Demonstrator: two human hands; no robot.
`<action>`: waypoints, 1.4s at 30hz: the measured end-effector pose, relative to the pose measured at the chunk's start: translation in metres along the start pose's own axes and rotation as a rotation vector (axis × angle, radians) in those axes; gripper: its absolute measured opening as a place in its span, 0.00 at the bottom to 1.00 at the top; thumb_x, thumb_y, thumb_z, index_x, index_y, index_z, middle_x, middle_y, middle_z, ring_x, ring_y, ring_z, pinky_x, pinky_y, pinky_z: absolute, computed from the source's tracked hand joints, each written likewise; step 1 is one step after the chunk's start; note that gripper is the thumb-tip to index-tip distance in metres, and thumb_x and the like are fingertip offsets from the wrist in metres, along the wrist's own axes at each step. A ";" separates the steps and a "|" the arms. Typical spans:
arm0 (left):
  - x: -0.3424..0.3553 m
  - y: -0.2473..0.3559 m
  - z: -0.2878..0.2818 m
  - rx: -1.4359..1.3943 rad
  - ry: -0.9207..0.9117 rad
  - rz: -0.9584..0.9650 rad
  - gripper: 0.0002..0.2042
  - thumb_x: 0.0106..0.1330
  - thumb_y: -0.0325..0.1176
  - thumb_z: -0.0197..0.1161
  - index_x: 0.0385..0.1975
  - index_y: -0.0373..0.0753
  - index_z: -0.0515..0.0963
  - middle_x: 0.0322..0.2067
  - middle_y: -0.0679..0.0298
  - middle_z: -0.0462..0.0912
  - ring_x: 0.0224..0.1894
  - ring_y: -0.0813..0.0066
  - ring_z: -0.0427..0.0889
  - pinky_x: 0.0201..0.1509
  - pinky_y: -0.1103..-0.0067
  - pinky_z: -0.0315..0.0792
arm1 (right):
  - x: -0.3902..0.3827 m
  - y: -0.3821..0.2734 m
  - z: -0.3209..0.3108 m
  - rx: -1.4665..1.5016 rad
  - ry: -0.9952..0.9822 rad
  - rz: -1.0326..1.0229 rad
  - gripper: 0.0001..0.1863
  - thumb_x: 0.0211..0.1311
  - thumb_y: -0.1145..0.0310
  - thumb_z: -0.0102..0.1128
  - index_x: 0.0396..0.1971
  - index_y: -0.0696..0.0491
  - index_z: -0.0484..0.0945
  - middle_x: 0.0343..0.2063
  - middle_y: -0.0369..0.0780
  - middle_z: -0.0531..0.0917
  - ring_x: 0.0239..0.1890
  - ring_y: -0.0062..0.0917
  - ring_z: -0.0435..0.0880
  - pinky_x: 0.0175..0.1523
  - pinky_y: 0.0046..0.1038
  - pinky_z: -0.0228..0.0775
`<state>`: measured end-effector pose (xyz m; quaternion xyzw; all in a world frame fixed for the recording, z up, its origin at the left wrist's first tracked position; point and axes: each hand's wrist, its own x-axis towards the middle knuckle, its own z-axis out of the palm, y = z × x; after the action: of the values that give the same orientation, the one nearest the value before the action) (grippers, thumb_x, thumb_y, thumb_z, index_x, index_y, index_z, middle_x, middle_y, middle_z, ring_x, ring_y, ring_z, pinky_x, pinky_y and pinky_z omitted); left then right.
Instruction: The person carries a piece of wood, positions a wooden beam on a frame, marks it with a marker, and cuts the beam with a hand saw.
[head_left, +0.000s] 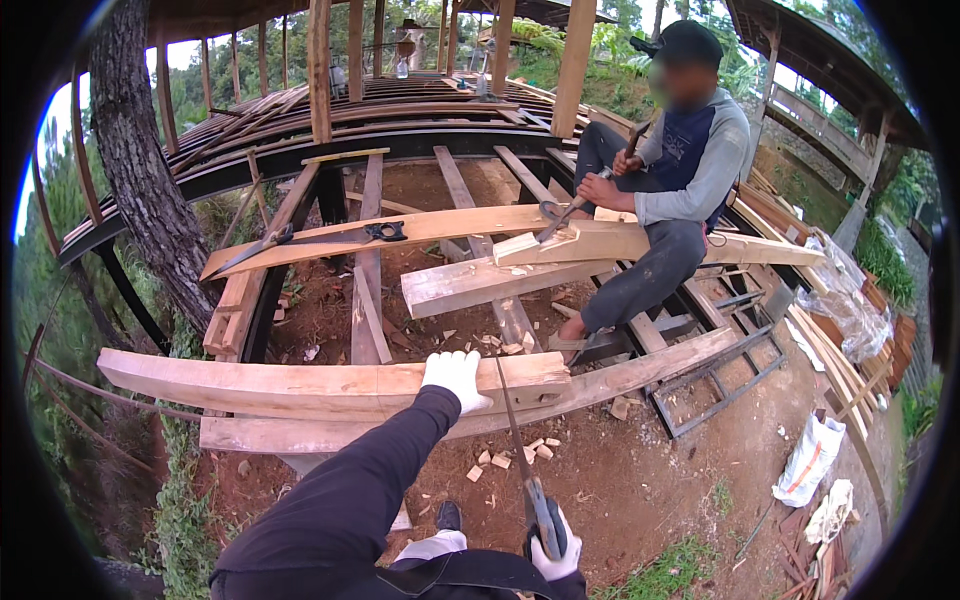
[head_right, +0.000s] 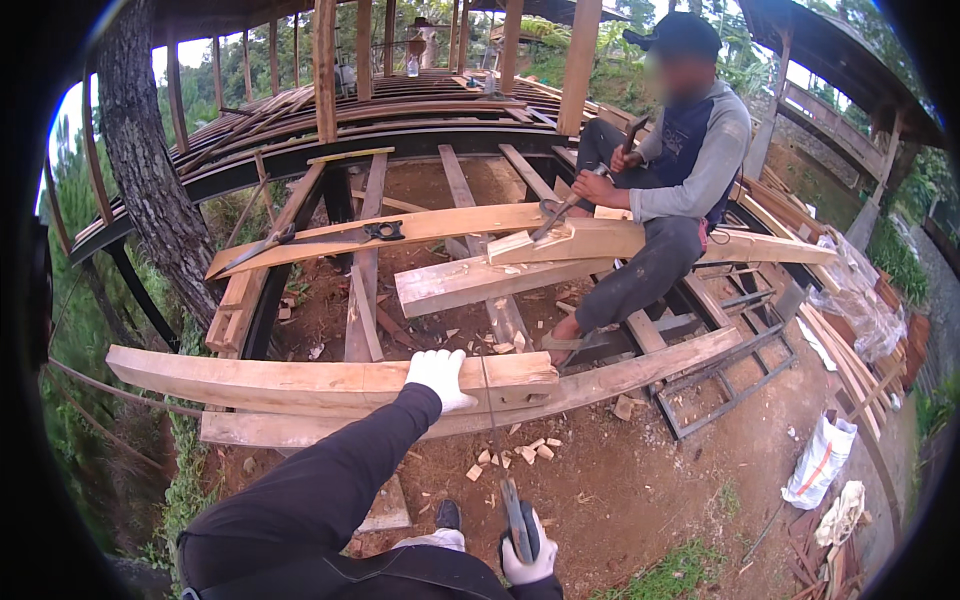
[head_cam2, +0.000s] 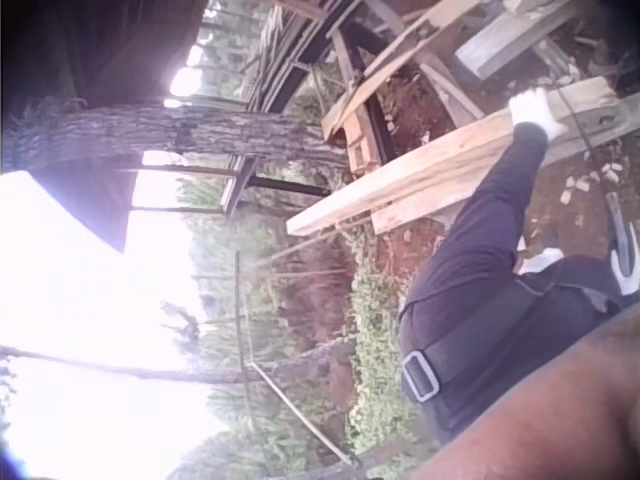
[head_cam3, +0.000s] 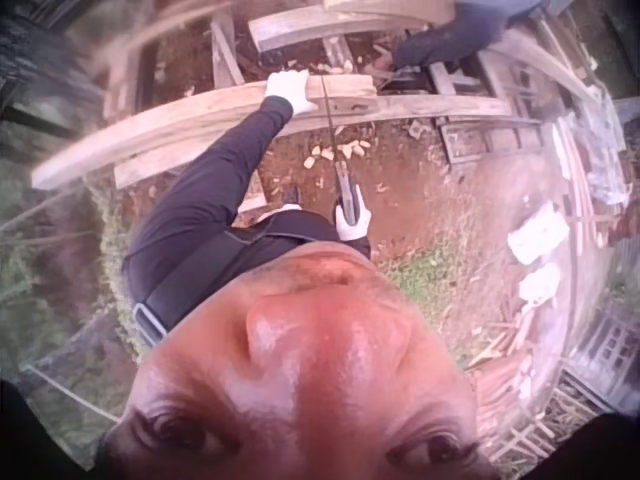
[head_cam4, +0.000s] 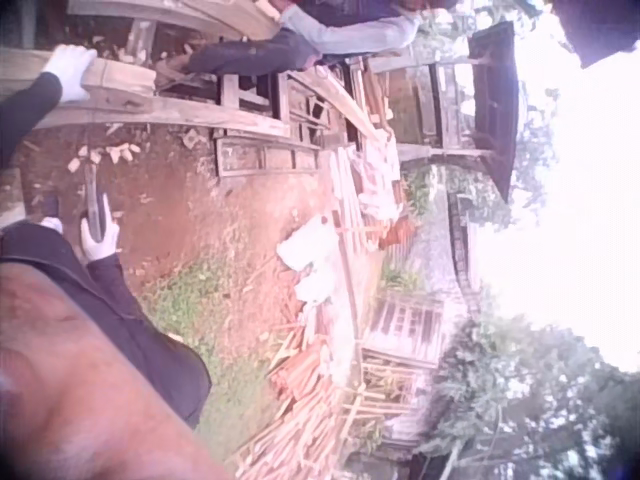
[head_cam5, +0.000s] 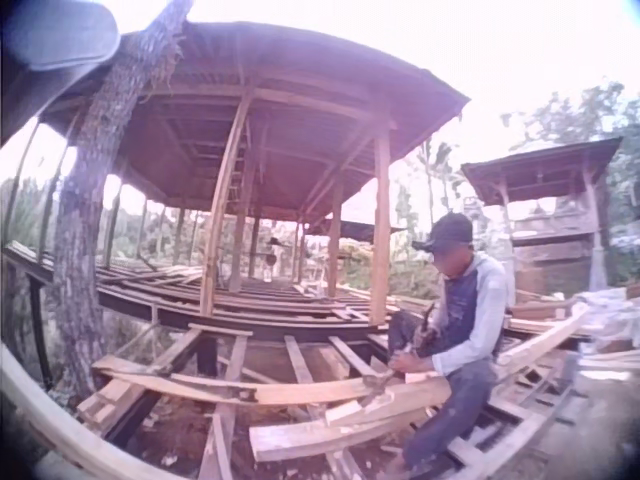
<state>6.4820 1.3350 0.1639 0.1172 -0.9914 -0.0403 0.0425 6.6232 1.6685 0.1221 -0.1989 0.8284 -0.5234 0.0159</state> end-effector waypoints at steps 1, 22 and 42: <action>0.000 0.008 0.001 0.002 0.017 0.017 0.44 0.46 0.62 0.72 0.61 0.40 0.71 0.50 0.55 0.79 0.55 0.58 0.77 0.60 0.63 0.66 | 0.030 0.005 0.011 0.067 -0.007 0.081 0.33 0.51 0.73 0.63 0.62 0.59 0.74 0.52 0.52 0.84 0.54 0.38 0.86 0.58 0.34 0.76; 0.015 0.013 -0.001 -0.023 0.009 0.033 0.42 0.49 0.62 0.72 0.60 0.41 0.72 0.51 0.54 0.79 0.54 0.57 0.78 0.60 0.63 0.66 | 0.187 0.009 0.066 0.206 0.099 -0.023 0.28 0.59 0.75 0.62 0.61 0.64 0.72 0.53 0.50 0.83 0.57 0.35 0.83 0.63 0.30 0.71; 0.003 -0.002 0.010 -0.028 0.052 0.012 0.43 0.47 0.63 0.72 0.59 0.40 0.72 0.49 0.55 0.79 0.55 0.57 0.77 0.60 0.64 0.65 | 0.059 0.003 0.033 0.307 0.033 0.233 0.32 0.57 0.78 0.60 0.66 0.57 0.71 0.38 0.45 0.87 0.33 0.23 0.87 0.41 0.28 0.80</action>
<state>6.4790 1.3328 0.1541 0.1115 -0.9900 -0.0506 0.0699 6.5759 1.6211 0.1149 -0.0882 0.7563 -0.6415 0.0930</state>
